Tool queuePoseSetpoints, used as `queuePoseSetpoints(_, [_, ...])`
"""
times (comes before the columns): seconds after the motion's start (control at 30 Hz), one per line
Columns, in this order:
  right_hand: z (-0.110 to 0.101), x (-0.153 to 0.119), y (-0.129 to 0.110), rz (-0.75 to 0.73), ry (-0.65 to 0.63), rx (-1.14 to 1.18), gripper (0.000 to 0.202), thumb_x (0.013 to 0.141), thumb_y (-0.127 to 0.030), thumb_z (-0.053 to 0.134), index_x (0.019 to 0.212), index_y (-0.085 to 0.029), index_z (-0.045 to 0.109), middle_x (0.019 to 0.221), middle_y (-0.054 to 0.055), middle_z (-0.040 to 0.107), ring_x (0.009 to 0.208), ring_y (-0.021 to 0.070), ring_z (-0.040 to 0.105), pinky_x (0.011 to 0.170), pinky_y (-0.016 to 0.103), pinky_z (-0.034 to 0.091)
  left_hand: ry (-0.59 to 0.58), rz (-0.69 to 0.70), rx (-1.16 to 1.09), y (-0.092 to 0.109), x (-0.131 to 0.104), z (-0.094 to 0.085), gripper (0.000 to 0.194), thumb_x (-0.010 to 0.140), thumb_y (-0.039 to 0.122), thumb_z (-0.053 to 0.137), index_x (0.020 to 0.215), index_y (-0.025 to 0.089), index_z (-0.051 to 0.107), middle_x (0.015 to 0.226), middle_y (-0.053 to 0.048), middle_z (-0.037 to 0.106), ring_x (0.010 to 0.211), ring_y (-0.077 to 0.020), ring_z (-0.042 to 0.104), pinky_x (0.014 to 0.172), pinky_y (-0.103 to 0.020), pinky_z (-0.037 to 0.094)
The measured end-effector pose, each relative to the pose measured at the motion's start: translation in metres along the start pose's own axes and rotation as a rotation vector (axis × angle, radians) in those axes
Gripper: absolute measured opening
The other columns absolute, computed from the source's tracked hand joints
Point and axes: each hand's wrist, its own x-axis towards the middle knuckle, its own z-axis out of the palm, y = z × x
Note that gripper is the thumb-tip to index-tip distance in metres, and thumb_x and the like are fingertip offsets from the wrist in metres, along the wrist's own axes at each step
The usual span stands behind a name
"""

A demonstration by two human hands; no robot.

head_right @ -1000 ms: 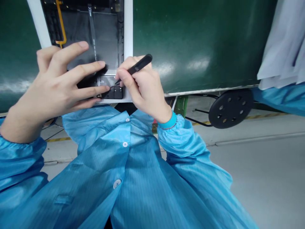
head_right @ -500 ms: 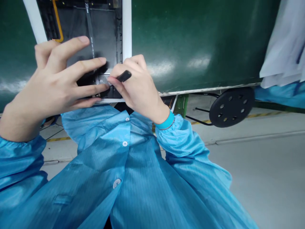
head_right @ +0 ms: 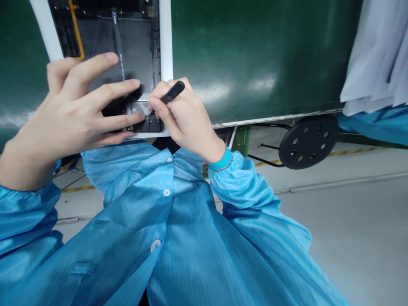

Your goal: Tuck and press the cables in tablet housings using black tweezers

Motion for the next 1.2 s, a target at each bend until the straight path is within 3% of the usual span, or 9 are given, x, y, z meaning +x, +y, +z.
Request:
queuePoseSetpoints(0.27, [0.003, -0.001, -0.004, 0.013, 0.087, -0.002, 0.054, 0.116, -0.065, 0.034, 0.101, -0.028, 0.070, 0.095, 0.006, 0.073, 0.105, 0.0256, 0.071, 0.109, 0.050, 0.057, 0.028, 0.063, -0.001, 0.000, 0.000, 0.000, 0.068, 0.107, 0.070, 0.045, 0.162, 0.033, 0.058, 0.175, -0.004, 0.026, 0.159, -0.0770, -0.007, 0.110, -0.071, 0.039])
queuePoseSetpoints(0.43, [0.001, -0.002, -0.003, 0.007, 0.086, -0.056, 0.055, 0.116, -0.064, 0.030, 0.101, -0.029, 0.070, 0.093, 0.006, 0.072, 0.099, 0.0266, 0.069, 0.108, 0.051, 0.055, 0.143, 0.206, -0.029, 0.001, 0.004, -0.001, 0.060, 0.109, 0.067, 0.052, 0.158, 0.035, 0.063, 0.177, 0.000, 0.031, 0.165, -0.0692, -0.009, 0.115, -0.069, 0.042])
queuePoseSetpoints(0.57, [0.004, -0.003, -0.004, 0.029, 0.065, 0.002, 0.054, 0.115, -0.067, 0.035, 0.100, -0.029, 0.071, 0.094, 0.006, 0.071, 0.101, 0.0270, 0.069, 0.111, 0.053, 0.054, 0.246, 0.289, -0.032, 0.000, 0.003, 0.004, 0.052, 0.110, 0.062, 0.055, 0.150, 0.033, 0.071, 0.176, 0.003, 0.038, 0.170, -0.0608, -0.006, 0.127, -0.077, 0.028])
queuePoseSetpoints(0.67, [0.009, -0.002, -0.009, 0.024, 0.240, 0.133, 0.050, 0.117, -0.060, 0.043, 0.094, -0.025, 0.072, 0.089, 0.003, 0.069, 0.088, 0.0210, 0.069, 0.095, 0.043, 0.059, 0.435, 0.257, -0.065, -0.004, -0.012, 0.002, 0.052, 0.107, 0.066, 0.059, 0.150, 0.040, 0.070, 0.179, 0.011, 0.036, 0.174, -0.0496, 0.008, 0.141, -0.070, 0.010])
queuePoseSetpoints(0.73, [0.008, -0.002, -0.012, 0.056, 0.417, 0.307, 0.044, 0.116, -0.053, 0.052, 0.089, -0.024, 0.072, 0.086, 0.002, 0.068, 0.081, 0.0166, 0.067, 0.084, 0.035, 0.059, 0.609, 0.135, -0.244, -0.005, -0.027, -0.005, 0.060, 0.101, 0.070, 0.064, 0.158, 0.048, 0.061, 0.178, 0.019, 0.036, 0.174, -0.0418, 0.018, 0.143, -0.057, 0.020])
queuePoseSetpoints(0.83, [-0.005, -0.002, -0.013, 0.185, 0.506, 0.656, 0.038, 0.112, -0.051, 0.062, 0.086, -0.024, 0.070, 0.105, 0.003, 0.074, 0.105, 0.0186, 0.074, 0.101, 0.038, 0.063, 0.744, -0.203, -0.773, -0.001, -0.047, -0.023, 0.068, 0.096, 0.064, 0.062, 0.161, 0.048, 0.054, 0.170, 0.021, 0.048, 0.169, -0.0358, 0.036, 0.127, -0.045, 0.049])
queuePoseSetpoints(0.93, [-0.022, -0.003, -0.005, 0.353, 0.287, 0.864, 0.038, 0.113, -0.054, 0.058, 0.089, -0.025, 0.064, 0.145, 0.004, 0.072, 0.146, 0.0262, 0.065, 0.118, 0.055, 0.058, 0.675, -0.449, -1.196, 0.005, -0.050, -0.039, 0.057, 0.100, 0.042, 0.051, 0.155, 0.032, 0.059, 0.162, 0.010, 0.058, 0.155, -0.0347, 0.055, 0.115, -0.042, 0.058])
queuePoseSetpoints(1.03, [-0.028, -0.001, -0.002, 0.421, 0.122, 0.976, 0.039, 0.112, -0.059, 0.058, 0.092, -0.026, 0.061, 0.157, 0.003, 0.069, 0.156, 0.0271, 0.059, 0.122, 0.059, 0.055, 0.613, -0.420, -1.332, -0.005, -0.039, -0.043, 0.039, 0.099, 0.036, 0.062, 0.136, 0.025, 0.064, 0.144, 0.000, 0.071, 0.133, -0.0273, 0.069, 0.107, -0.035, 0.060])
queuePoseSetpoints(1.2, [-0.024, 0.006, -0.020, 0.522, 0.213, 1.226, 0.040, 0.097, -0.059, 0.082, 0.083, -0.024, 0.068, 0.142, 0.007, 0.079, 0.143, 0.0281, 0.071, 0.126, 0.054, 0.055, 0.565, -0.354, -1.196, -0.037, -0.014, -0.046, 0.026, 0.087, 0.038, 0.078, 0.098, 0.017, 0.069, 0.088, -0.006, 0.073, 0.076, -0.0148, 0.065, 0.070, -0.026, 0.054])
